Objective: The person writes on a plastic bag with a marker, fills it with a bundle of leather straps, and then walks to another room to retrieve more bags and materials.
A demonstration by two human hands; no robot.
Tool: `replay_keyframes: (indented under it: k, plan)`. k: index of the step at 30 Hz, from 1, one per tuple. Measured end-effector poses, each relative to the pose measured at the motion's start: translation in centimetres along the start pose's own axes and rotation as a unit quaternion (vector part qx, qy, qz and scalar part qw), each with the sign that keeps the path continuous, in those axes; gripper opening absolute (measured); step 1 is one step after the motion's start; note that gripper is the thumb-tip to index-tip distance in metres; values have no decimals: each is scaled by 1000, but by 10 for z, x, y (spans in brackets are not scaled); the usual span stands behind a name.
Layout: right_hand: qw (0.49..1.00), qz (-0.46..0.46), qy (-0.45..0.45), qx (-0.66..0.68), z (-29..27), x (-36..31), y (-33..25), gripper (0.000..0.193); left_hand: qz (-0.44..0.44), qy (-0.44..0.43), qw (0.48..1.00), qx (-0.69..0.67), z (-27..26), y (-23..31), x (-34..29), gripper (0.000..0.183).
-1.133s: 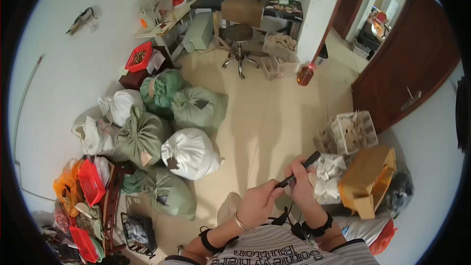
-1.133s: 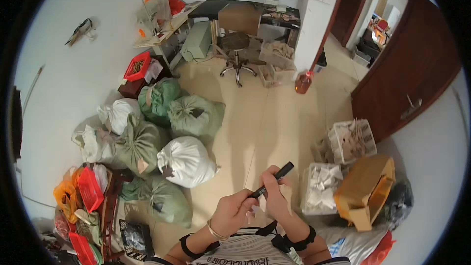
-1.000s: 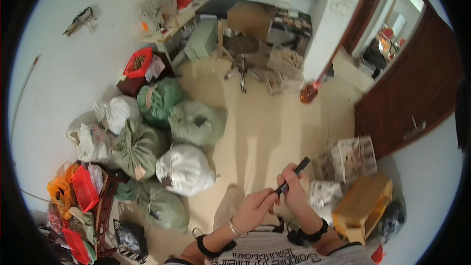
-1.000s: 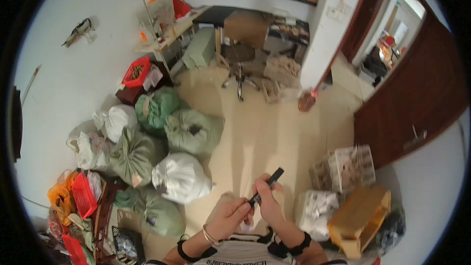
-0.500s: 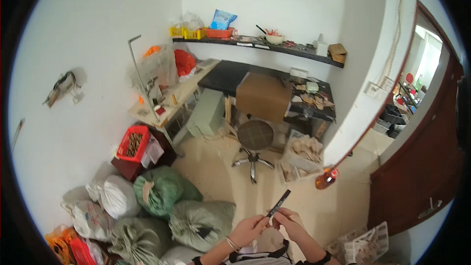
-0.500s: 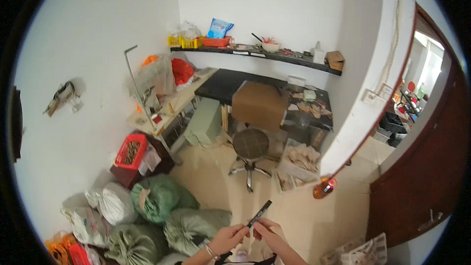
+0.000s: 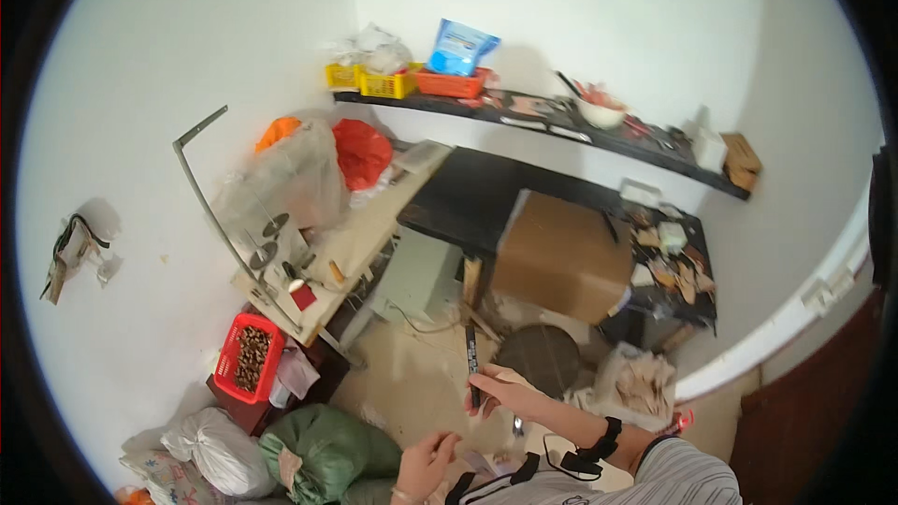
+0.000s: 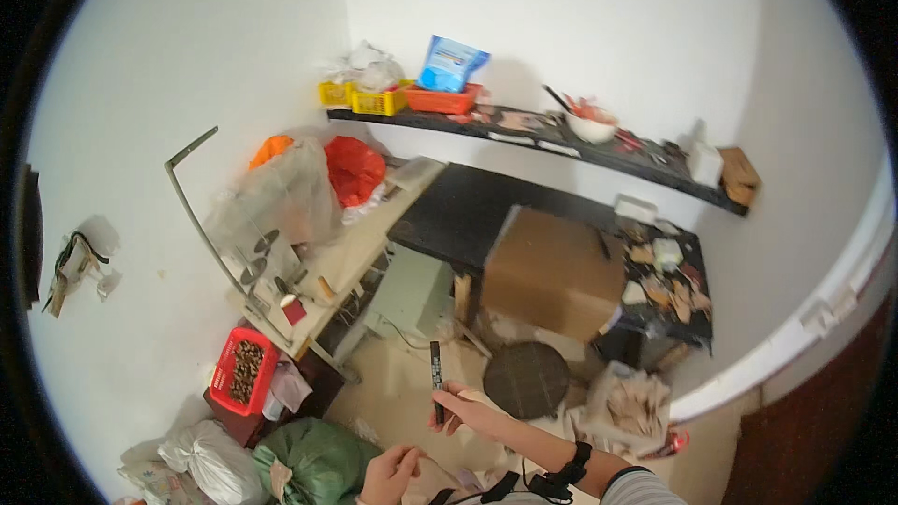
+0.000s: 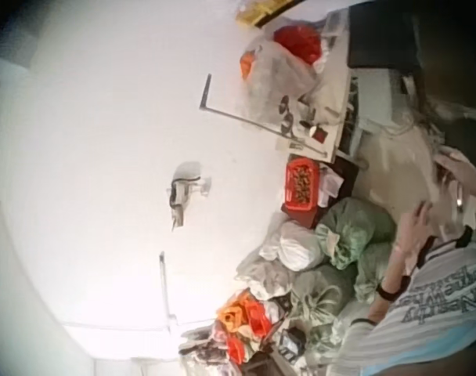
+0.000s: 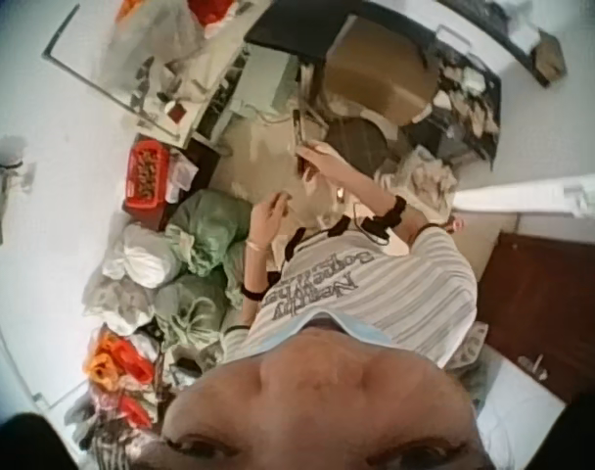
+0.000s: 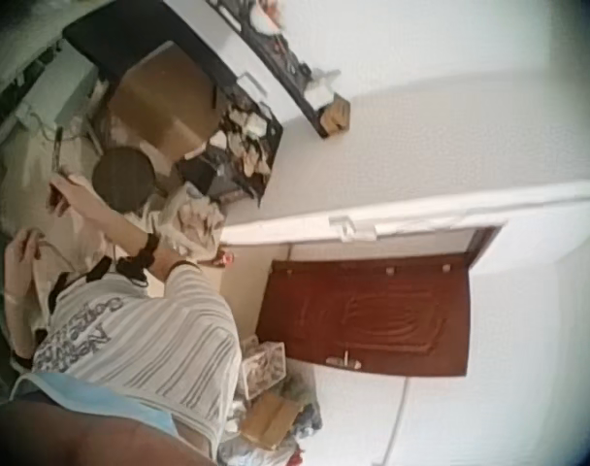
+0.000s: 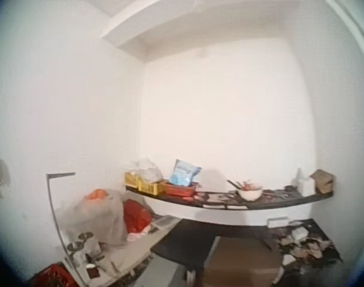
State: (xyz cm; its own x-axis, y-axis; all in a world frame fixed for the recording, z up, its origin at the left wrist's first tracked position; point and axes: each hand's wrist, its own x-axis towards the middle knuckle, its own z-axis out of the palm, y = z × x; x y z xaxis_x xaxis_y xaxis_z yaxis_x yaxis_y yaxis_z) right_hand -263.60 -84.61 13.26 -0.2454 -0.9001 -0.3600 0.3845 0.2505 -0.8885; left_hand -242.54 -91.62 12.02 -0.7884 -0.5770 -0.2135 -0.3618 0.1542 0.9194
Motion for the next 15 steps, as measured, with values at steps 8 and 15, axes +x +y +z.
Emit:
replay_keyframes:
  k: [8,15]
  plan:
    - [917,-103,29,-384,-61,231,-114,36,-12,108,985,-138,-126,-90,206,24]
    - [796,-81,243,-549,-146,341,-261,26,2,108,994,19,-228,-19,399,27]
